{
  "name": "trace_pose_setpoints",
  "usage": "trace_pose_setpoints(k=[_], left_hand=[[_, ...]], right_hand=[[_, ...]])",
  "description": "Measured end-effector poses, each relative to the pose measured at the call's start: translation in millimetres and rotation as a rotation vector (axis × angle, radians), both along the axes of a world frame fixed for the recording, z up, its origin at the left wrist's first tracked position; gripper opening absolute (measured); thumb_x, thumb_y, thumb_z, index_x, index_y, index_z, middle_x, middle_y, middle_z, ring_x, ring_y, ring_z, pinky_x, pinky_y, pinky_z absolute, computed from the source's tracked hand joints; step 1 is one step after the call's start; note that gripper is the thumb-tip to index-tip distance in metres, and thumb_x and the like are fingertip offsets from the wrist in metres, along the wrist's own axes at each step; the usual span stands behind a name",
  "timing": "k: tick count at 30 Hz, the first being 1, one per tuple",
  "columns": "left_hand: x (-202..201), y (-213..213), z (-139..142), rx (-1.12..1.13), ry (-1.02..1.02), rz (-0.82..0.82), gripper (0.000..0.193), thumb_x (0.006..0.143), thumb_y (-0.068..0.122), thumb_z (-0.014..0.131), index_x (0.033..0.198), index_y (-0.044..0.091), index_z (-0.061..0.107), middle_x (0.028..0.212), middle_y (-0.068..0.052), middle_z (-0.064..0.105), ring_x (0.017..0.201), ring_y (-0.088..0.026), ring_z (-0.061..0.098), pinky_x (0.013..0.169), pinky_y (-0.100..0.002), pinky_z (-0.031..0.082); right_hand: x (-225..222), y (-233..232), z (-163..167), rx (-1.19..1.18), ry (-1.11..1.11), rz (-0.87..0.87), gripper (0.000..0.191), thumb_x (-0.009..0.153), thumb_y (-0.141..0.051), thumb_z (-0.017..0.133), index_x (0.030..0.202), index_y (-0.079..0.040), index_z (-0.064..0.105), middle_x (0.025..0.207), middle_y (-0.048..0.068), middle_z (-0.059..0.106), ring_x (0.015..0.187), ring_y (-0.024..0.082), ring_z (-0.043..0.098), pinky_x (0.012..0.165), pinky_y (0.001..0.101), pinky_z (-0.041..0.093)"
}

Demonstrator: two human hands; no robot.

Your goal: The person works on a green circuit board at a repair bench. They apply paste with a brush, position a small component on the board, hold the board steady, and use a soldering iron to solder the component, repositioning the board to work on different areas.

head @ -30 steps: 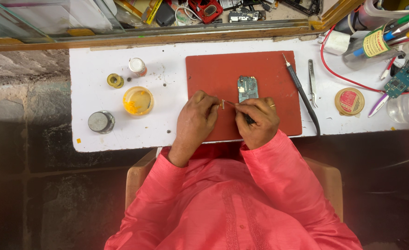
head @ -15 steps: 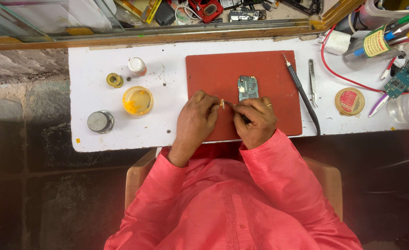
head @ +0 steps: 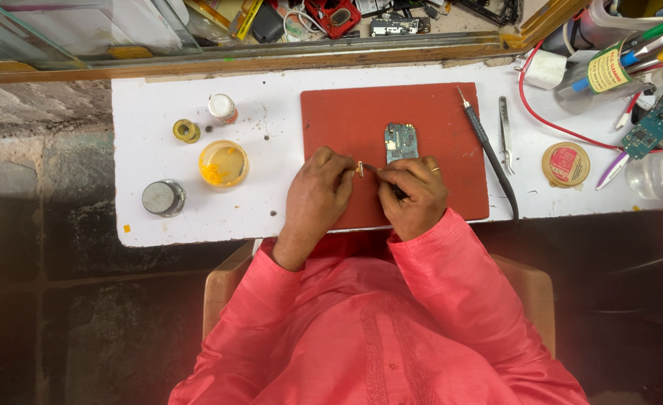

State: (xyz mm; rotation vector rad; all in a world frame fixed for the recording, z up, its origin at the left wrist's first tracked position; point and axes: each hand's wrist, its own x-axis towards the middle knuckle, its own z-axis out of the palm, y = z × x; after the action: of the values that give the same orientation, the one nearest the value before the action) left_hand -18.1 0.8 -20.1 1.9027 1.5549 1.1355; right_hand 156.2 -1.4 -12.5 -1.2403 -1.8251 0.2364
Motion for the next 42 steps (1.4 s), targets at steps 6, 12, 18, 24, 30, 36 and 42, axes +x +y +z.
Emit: trace_pose_setpoints(k=[6, 12, 18, 24, 30, 36, 42], left_hand=[[-0.3, -0.1, -1.4, -0.012, -0.001, 0.001, 0.006, 0.090, 0.008, 0.072, 0.096, 0.007, 0.070, 0.091, -0.008, 0.060, 0.083, -0.029, 0.064, 0.070, -0.042, 0.052], [-0.4, -0.5, -0.7, 0.012, -0.007, 0.001, 0.007, 0.090, 0.007, 0.071, 0.097, 0.007, 0.070, 0.092, -0.008, 0.060, 0.084, -0.029, 0.065, 0.071, -0.042, 0.053], [-0.6, -0.6, 0.6, -0.007, -0.004, 0.003, 0.006, 0.090, 0.008, 0.072, 0.096, 0.008, 0.070, 0.091, -0.008, 0.060, 0.083, -0.029, 0.064, 0.071, -0.042, 0.052], [-0.1, -0.2, 0.0, -0.019, 0.001, 0.001, 0.006, 0.090, 0.007, 0.071, 0.096, 0.008, 0.071, 0.090, -0.008, 0.060, 0.081, -0.027, 0.064, 0.070, -0.041, 0.053], [-0.2, -0.1, -1.6, -0.004, -0.001, 0.000, 0.006, 0.091, 0.008, 0.071, 0.097, 0.007, 0.070, 0.091, -0.008, 0.060, 0.081, -0.028, 0.064, 0.070, -0.041, 0.053], [0.0, 0.2, -1.5, -0.012, -0.005, 0.003, 0.006, 0.090, 0.007, 0.071, 0.096, 0.008, 0.070, 0.091, -0.008, 0.061, 0.081, -0.028, 0.065, 0.069, -0.041, 0.053], [0.1, -0.1, -0.5, -0.016, -0.005, 0.002, 0.005, 0.091, 0.008, 0.071, 0.096, 0.008, 0.070, 0.090, -0.008, 0.060, 0.081, -0.028, 0.065, 0.069, -0.041, 0.053]], right_hand=[[1.8, -2.4, 1.7, 0.003, -0.008, 0.014, 0.020, 0.076, 0.009, 0.079, 0.087, -0.007, 0.076, 0.092, 0.003, 0.072, 0.083, 0.022, 0.060, 0.073, 0.0340, 0.051], [2.5, -4.6, 5.2, -0.016, 0.004, 0.028, 0.020, 0.075, 0.010, 0.077, 0.086, -0.006, 0.075, 0.091, 0.003, 0.071, 0.082, 0.022, 0.059, 0.071, 0.0328, 0.050], [2.4, -5.6, 5.9, -0.002, 0.010, 0.010, 0.021, 0.077, 0.010, 0.077, 0.091, -0.006, 0.077, 0.093, 0.003, 0.071, 0.086, 0.022, 0.062, 0.076, 0.0333, 0.052], [-1.9, -0.7, 0.8, 0.009, -0.001, -0.007, 0.022, 0.077, 0.010, 0.077, 0.092, -0.006, 0.077, 0.094, 0.003, 0.072, 0.086, 0.023, 0.062, 0.077, 0.0335, 0.052], [1.8, -3.6, 0.5, -0.011, 0.011, 0.003, 0.021, 0.076, 0.010, 0.077, 0.090, -0.006, 0.076, 0.093, 0.003, 0.071, 0.086, 0.023, 0.061, 0.073, 0.0333, 0.052], [4.7, -6.2, 0.8, -0.016, 0.008, 0.017, 0.021, 0.074, 0.010, 0.077, 0.087, -0.007, 0.076, 0.092, 0.003, 0.072, 0.083, 0.022, 0.059, 0.071, 0.0331, 0.051], [4.6, -6.4, 1.0, -0.012, 0.012, 0.007, 0.022, 0.075, 0.010, 0.077, 0.089, -0.007, 0.076, 0.093, 0.003, 0.072, 0.083, 0.021, 0.059, 0.070, 0.0319, 0.051]])
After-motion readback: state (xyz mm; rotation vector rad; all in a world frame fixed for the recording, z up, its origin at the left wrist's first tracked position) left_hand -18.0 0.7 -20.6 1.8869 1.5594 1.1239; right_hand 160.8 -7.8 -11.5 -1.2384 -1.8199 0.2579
